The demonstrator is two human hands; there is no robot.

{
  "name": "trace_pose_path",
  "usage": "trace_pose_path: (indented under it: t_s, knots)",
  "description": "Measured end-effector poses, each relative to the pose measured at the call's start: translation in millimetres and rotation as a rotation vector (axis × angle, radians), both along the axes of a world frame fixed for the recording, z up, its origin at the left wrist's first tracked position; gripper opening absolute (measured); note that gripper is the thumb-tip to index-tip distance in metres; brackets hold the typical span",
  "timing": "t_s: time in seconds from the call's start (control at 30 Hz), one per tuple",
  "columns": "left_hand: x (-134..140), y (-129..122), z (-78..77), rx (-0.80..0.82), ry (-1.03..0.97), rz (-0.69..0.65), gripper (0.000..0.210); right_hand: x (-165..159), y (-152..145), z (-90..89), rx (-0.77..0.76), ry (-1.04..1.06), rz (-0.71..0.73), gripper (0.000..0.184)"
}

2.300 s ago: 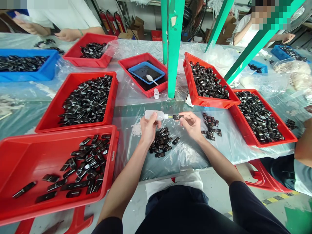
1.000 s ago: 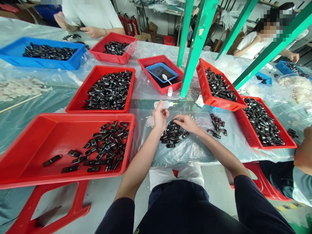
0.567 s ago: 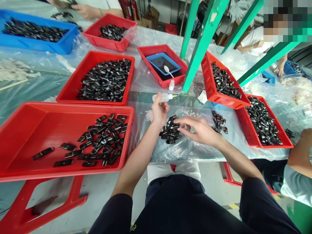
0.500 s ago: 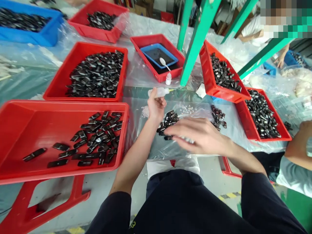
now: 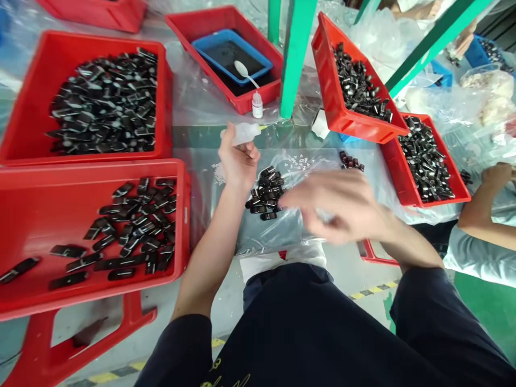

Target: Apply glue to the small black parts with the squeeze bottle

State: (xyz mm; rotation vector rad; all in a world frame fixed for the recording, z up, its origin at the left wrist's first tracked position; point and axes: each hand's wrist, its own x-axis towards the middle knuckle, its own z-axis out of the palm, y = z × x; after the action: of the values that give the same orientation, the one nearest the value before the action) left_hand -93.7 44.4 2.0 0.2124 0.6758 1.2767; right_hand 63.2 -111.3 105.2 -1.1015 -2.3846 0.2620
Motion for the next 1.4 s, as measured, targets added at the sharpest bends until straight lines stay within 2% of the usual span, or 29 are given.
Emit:
trace_pose_path:
  t_s: [0.1, 0.13, 0.23, 0.3, 0.5, 0.63, 0.8, 0.93, 1.07, 1.17, 1.33, 1.4]
  knots:
    - [4, -1, -6.8, 0.015, -0.036, -0.043, 0.034, 18, 54, -31.2, -0.089, 0.147, -0.182, 0.026]
    - [5, -2, -8.8, 0.021, -0.040, -0.062, 0.032, 22, 70, -45.0, -0.110, 0.200, -0.227, 0.032]
    - [8, -5, -12.6, 0.021, -0.049, -0.118, 0.029, 20, 110, -79.9, -0.164, 0.316, -0.274, 0.056]
    - [8, -5, -13.7, 0.009, -0.080, -0.142, 0.029, 11, 131, -91.5, -0.141, 0.352, -0.278, 0.054]
    - [5, -1, -17.4, -0.046, -0.180, -0.167, 0.030, -14, 165, -90.9, -0.136, 0.353, -0.303, 0.041]
    - [5, 0, -17.1, -0.074, -0.250, -0.154, 0.029, -18, 171, -90.6, -0.189, 0.337, -0.267, 0.050]
    - [4, 0, -14.0, -0.153, -0.225, -0.234, 0.042, -14, 183, -85.1, -0.166, 0.277, -0.293, 0.046]
    - [0, 0, -12.5, -0.200, -0.218, -0.189, 0.054, -2, 212, -81.6, -0.083, 0.206, -0.322, 0.053]
    - [-6, 2, -9.5, -0.196, -0.224, -0.149, 0.059, 1, 235, -96.9, -0.092, 0.042, -0.415, 0.063]
    - [-8, 3, -7.9, -0.197, -0.220, -0.152, 0.059, -6, 240, -114.7, -0.107, -0.029, -0.452, 0.059]
    - [-8, 3, -9.3, -0.125, -0.229, -0.128, 0.061, -9, 244, -137.0, -0.150, 0.022, -0.398, 0.044]
    - [-11, 4, -10.4, -0.097, -0.216, -0.109, 0.061, -3, 244, -139.7, -0.147, 0.052, -0.374, 0.049]
